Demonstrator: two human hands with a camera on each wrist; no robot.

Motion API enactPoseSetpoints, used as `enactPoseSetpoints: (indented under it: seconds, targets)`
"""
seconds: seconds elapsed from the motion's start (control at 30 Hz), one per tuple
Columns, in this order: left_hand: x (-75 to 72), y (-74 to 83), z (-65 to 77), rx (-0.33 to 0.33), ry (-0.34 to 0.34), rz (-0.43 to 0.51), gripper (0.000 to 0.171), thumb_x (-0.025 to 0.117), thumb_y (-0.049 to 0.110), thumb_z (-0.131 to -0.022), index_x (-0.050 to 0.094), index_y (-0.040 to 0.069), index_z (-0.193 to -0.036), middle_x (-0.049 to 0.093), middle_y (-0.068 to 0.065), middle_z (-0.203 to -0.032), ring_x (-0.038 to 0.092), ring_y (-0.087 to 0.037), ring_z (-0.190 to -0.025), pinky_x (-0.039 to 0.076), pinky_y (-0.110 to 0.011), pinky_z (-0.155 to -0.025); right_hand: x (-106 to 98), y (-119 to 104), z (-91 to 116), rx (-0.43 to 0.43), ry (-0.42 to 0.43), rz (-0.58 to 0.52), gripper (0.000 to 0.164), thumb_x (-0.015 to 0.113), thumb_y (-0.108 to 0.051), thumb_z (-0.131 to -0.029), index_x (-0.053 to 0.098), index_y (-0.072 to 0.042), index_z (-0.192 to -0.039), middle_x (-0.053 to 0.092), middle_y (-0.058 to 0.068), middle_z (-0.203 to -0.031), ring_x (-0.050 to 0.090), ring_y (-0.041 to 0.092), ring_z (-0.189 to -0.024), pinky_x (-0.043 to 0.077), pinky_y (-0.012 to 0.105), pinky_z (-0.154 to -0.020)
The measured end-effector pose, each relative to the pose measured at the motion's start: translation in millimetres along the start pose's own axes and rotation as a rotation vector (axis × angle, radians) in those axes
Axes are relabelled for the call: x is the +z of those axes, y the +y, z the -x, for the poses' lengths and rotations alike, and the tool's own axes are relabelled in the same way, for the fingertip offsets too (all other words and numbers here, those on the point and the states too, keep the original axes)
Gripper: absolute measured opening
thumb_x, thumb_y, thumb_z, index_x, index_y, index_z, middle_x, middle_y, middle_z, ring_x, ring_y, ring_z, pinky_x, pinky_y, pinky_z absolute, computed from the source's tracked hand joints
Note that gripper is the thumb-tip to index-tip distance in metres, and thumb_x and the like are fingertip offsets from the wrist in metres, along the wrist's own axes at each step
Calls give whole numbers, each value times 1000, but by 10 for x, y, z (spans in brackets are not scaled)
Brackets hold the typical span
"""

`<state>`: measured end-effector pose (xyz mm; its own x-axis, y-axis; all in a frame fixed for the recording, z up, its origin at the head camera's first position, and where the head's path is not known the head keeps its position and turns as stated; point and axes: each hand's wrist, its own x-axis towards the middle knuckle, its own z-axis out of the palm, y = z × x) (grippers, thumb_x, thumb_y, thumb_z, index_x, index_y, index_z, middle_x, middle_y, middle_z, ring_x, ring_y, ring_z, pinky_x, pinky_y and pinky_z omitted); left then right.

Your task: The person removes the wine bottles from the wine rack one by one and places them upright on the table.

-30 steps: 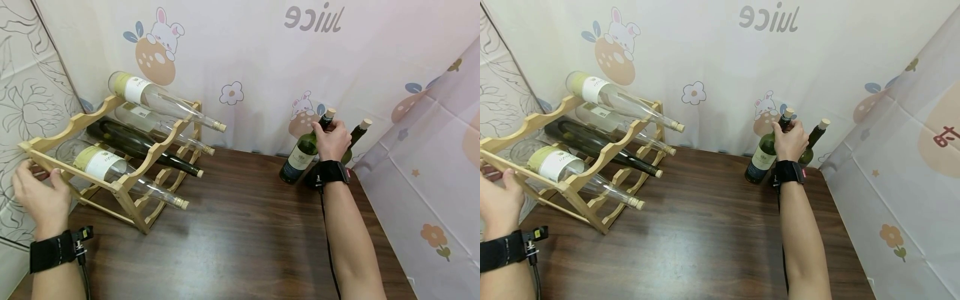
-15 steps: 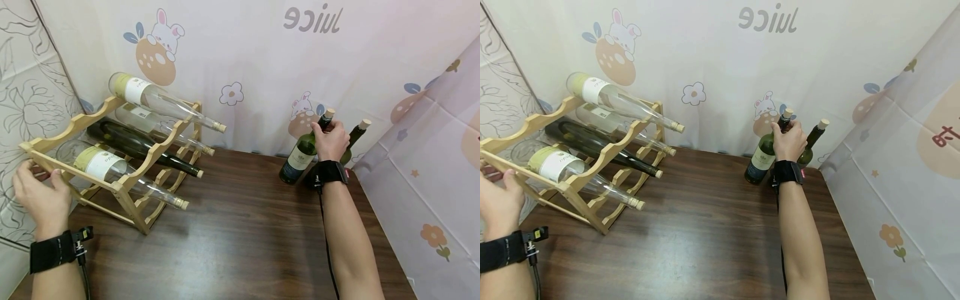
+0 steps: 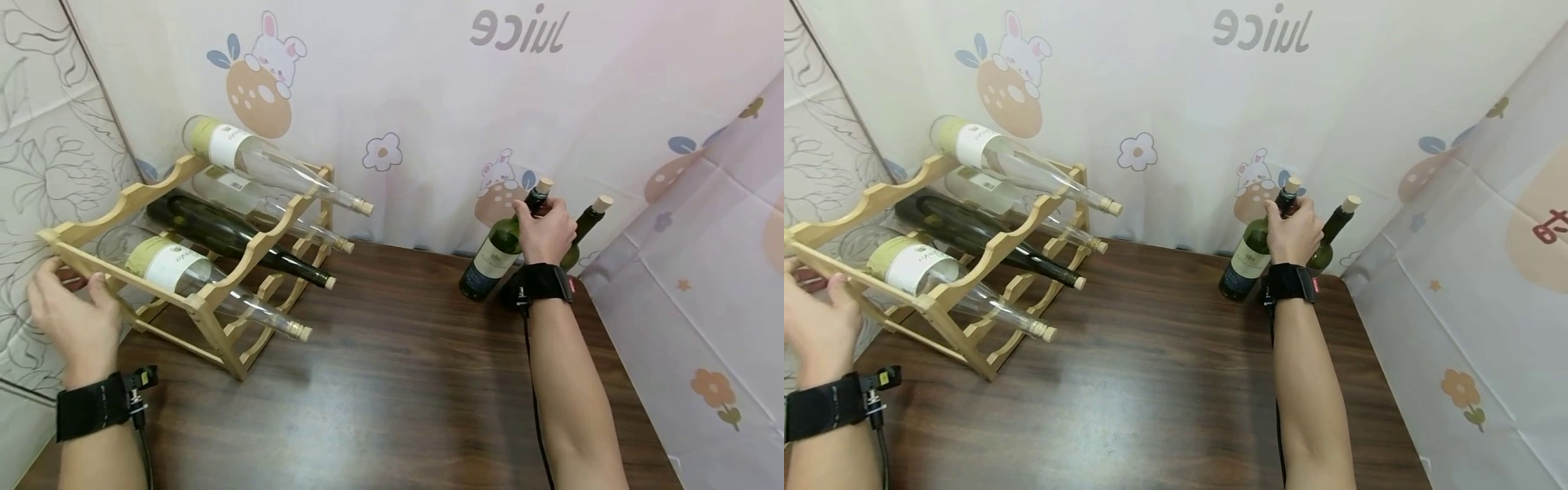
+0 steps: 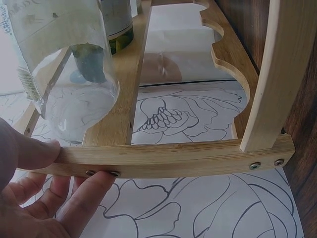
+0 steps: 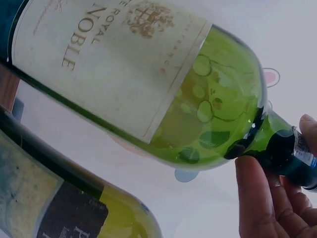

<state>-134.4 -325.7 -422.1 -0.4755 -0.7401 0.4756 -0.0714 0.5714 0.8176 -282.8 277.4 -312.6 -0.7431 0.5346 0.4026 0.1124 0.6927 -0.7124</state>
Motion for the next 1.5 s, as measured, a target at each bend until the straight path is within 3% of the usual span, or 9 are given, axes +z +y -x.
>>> enactPoseSetpoints:
  seconds: [0.33,0.53,0.7,0.9,1.03,1.2,1.5]
  targets:
    - [33,0,-3,0,6,9,40,57,9,-101,59,14,-140,30,33,-108,35,20,-100,39,-8,-96,13,-35,18,32,-37,17,66,64,-50,-101,52,-7,-150,65,19,-141,64,36,-131,44,56,-116]
    - [19,-9,-21,0,10,12,40,58,9,-101,59,14,-140,34,30,-112,35,20,-101,39,-10,-100,29,-31,93,42,-9,-3,78,68,-46,-98,37,-14,-162,47,12,-160,47,31,-147,38,51,-123]
    - [21,-6,-17,11,12,16,40,57,9,-101,59,13,-140,35,29,-113,34,20,-102,39,-10,-100,4,-37,158,-55,85,-43,80,70,-44,-98,33,-14,-162,32,11,-167,33,26,-155,32,42,-128]
    - [14,-7,-13,4,9,18,40,57,10,-101,58,14,-140,33,30,-113,33,20,-103,40,-14,-104,-3,-104,258,-171,157,-80,75,71,-43,-99,39,-11,-159,34,12,-164,31,27,-153,31,38,-128]
    - [12,-18,-17,8,11,19,39,58,10,-101,59,12,-140,36,29,-114,31,21,-104,42,-20,-108,51,-162,385,-300,198,-136,68,71,-39,-99,46,-8,-154,39,15,-160,35,27,-151,32,38,-128]
    - [12,-19,-31,15,8,18,39,58,11,-101,58,12,-141,36,29,-114,31,21,-103,42,-19,-108,149,-238,565,-451,193,-175,62,70,-34,-101,50,-2,-150,41,21,-157,37,30,-151,33,41,-128]
    - [10,-13,-17,9,10,24,40,58,9,-100,59,13,-139,33,32,-110,35,19,-102,39,-11,-101,283,-331,704,-537,121,-183,62,73,-27,-99,50,4,-148,44,27,-155,38,39,-150,30,49,-129]
